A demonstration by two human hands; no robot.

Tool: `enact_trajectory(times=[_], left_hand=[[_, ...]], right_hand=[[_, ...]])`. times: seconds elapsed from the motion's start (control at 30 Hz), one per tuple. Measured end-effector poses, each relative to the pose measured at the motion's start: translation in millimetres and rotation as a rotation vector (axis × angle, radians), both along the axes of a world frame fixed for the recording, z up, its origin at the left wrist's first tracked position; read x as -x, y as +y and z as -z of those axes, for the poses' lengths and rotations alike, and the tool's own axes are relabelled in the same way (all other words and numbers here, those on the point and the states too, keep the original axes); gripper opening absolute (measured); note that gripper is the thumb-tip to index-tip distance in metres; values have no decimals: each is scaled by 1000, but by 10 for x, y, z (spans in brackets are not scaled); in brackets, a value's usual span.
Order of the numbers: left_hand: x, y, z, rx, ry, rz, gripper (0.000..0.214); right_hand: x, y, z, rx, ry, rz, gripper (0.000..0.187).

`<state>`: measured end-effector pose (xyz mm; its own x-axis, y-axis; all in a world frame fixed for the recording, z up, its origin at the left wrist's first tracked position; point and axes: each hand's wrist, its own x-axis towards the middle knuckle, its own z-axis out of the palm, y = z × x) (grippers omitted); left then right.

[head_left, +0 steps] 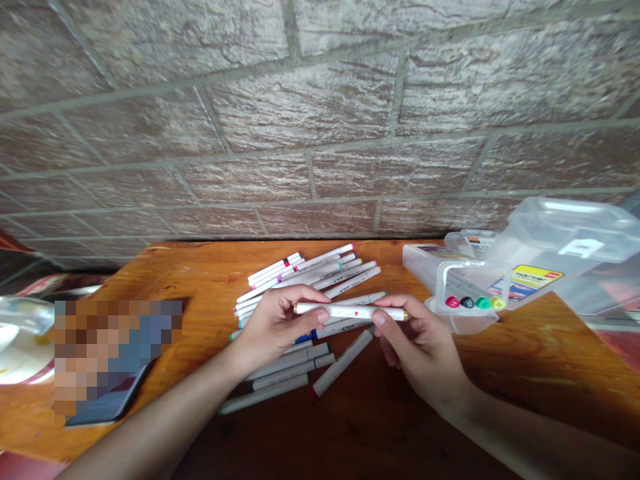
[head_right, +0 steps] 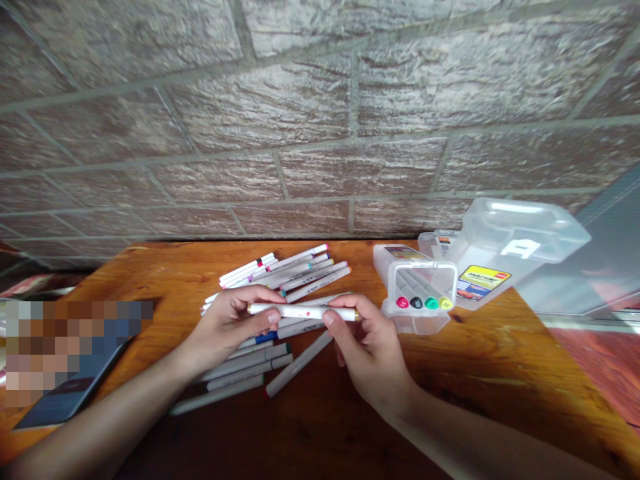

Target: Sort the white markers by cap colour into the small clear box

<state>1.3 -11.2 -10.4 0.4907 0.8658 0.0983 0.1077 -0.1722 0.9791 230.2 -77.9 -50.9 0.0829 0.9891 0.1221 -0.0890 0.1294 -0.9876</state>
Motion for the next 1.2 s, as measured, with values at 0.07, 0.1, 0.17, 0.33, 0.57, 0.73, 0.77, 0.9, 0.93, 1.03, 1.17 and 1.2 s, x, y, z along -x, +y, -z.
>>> enact_trajectory(times=[0.07,0.1,0.17,0.33,0.57,0.73,0.77,0.9,0.93,1.03,1.17,1.2], left_hand=[[-3,-4,-7,13,-4,-5,19],[-3,-4,-6,20,-8,-6,20],[0,-2,4,26,-14,-6,21],[23,11,51,70,-37,9,26],[33,24,52,88,-54,11,28],[15,10,29,93,-68,10,28],[13,8,25,95,-72,9,29],[17,10,20,101,-86,4,29],[21,14,24,99,-87,6,29],[32,24,43,89,-87,9,28],[36,29,65,90,-96,17,28],[34,28,67,93,-102,19,28]], right_hand=[[2,-2,-2,-6,2,-4,30],[3,-4,-3,-7,2,-4,30],[4,-9,-4,-4,-1,-5,30],[7,-8,-4,-8,19,-9,30],[7,-8,-3,-7,36,-22,28],[4,-14,5,-7,40,-17,25],[4,-15,4,-11,39,-16,25],[3,-15,2,-28,50,-17,24],[2,-14,3,-28,52,-17,24],[-1,-8,8,-28,61,-13,25],[-1,2,9,-29,69,-18,25],[0,2,7,-29,71,-17,26]])
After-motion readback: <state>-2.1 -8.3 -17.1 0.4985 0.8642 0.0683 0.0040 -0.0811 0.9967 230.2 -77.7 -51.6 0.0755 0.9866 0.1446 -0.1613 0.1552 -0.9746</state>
